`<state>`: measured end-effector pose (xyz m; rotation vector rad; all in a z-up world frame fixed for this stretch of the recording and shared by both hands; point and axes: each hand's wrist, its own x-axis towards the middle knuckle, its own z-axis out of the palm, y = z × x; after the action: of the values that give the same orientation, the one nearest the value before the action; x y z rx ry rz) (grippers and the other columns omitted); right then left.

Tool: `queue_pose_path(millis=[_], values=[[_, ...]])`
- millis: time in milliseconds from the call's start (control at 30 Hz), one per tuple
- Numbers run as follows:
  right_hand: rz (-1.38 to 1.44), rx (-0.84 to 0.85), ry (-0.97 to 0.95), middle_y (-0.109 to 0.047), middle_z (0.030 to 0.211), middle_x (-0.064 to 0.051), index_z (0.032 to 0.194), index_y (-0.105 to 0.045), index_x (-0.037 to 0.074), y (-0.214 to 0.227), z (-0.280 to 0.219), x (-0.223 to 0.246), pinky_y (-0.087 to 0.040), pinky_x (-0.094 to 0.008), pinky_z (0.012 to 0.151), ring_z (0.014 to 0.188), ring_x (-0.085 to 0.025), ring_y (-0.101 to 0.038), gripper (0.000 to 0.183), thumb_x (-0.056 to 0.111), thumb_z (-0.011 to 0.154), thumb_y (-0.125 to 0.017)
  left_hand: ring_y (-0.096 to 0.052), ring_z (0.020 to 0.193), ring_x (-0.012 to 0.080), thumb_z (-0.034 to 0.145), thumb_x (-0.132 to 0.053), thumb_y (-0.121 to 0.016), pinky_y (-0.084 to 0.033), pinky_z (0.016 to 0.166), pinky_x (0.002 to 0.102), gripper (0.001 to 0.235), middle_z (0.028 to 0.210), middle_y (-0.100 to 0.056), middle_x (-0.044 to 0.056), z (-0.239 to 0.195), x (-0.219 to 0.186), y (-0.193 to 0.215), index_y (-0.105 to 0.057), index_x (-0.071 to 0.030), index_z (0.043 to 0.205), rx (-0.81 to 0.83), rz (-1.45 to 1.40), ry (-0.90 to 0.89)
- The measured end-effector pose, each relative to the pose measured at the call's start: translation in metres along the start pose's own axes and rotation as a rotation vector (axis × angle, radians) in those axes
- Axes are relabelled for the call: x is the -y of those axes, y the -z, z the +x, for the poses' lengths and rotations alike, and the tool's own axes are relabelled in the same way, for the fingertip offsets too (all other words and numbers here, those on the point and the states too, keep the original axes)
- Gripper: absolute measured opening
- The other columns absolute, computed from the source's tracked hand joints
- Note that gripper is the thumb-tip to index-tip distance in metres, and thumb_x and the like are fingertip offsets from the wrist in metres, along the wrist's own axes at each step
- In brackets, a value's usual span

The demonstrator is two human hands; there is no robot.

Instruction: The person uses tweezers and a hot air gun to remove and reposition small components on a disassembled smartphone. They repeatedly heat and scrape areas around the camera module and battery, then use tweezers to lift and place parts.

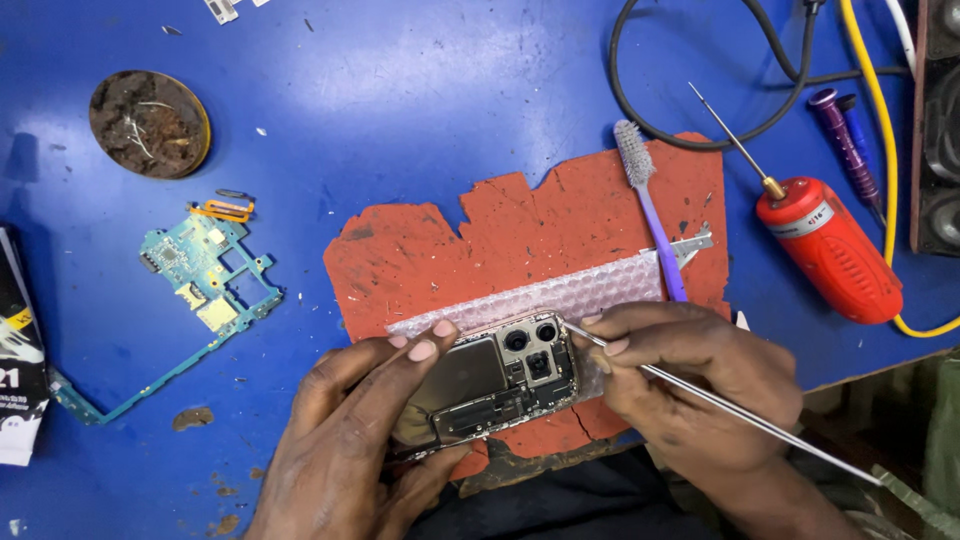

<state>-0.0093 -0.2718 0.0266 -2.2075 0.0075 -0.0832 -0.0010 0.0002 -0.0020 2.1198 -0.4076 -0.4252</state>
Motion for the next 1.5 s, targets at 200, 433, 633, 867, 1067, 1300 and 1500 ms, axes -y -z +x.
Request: queue_pose_path(millis=[200,433,633,867,1067,1300,1500], values=[[-0.001,0.052,0.078,-0.076,0.105,-0.018,0.095,-0.065,-0.002,0.001,0.006,0.004,-0.067,-0.029,0.084,0.097,-0.022,-0.079,0.020,0.003,0.084,-0.082,-0.058,0.126,0.0299,0.066,-0.024,-0.093,-0.055,0.104,0.042,0.092,0.141,-0.065,0.009,0.005,-0.004,0.004,-0.047,-0.011,0.145,-0.006,-0.037,-0.060],[0.052,0.074,0.000,-0.077,0.106,-0.018,0.096,-0.064,-0.002,0.003,0.009,0.004,-0.068,-0.029,0.083,0.097,-0.021,-0.080,0.018,0.000,0.086,-0.079,-0.060,0.125,0.0312,0.068,-0.022,-0.092,-0.054,0.102,0.043,0.092,0.141,-0.063,0.010,0.007,-0.004,0.008,-0.045,-0.012,0.146,-0.015,-0.049,-0.113],[0.078,0.106,-0.012,-0.078,0.103,-0.016,0.094,-0.064,0.000,0.006,0.014,0.003,-0.068,-0.028,0.079,0.095,-0.020,-0.081,0.019,0.000,0.084,-0.080,-0.060,0.126,0.0333,0.067,-0.023,-0.092,-0.054,0.100,0.044,0.092,0.138,-0.062,0.014,0.005,-0.002,0.008,-0.047,-0.013,0.146,0.012,-0.036,-0.078],[0.122,0.162,-0.022,-0.079,0.105,-0.015,0.096,-0.065,0.001,0.011,0.020,0.001,-0.067,-0.028,0.080,0.094,-0.020,-0.081,0.017,-0.005,0.085,-0.076,-0.061,0.125,0.0356,0.069,-0.021,-0.091,-0.056,0.097,0.043,0.091,0.135,-0.061,0.019,0.008,-0.006,0.012,-0.046,-0.012,0.147,0.009,-0.067,-0.094],[0.193,0.168,-0.043,-0.079,0.105,-0.016,0.097,-0.066,-0.001,0.010,0.019,-0.001,-0.068,-0.031,0.085,0.099,-0.023,-0.081,0.014,-0.008,0.087,-0.074,-0.061,0.121,0.0371,0.071,-0.019,-0.090,-0.055,0.097,0.046,0.091,0.130,-0.062,0.020,0.013,-0.007,0.019,-0.044,-0.006,0.148,0.044,-0.058,-0.148],[0.111,0.167,0.021,-0.079,0.101,-0.018,0.094,-0.067,-0.002,0.006,0.019,0.000,-0.069,-0.030,0.081,0.096,-0.023,-0.082,0.014,-0.003,0.086,-0.078,-0.059,0.123,0.0379,0.075,-0.021,-0.088,-0.054,0.098,0.047,0.085,0.131,-0.062,0.021,0.017,-0.006,0.025,-0.044,-0.003,0.146,0.069,-0.045,-0.201],[0.072,0.179,0.171,-0.078,0.098,-0.014,0.094,-0.069,0.000,0.003,0.029,0.005,-0.067,-0.030,0.081,0.094,-0.022,-0.080,0.016,-0.001,0.085,-0.081,-0.058,0.124,0.0373,0.078,-0.024,-0.087,-0.054,0.096,0.045,0.087,0.129,-0.061,0.021,0.016,-0.004,0.028,-0.041,-0.002,0.150,0.083,-0.074,-0.212]])
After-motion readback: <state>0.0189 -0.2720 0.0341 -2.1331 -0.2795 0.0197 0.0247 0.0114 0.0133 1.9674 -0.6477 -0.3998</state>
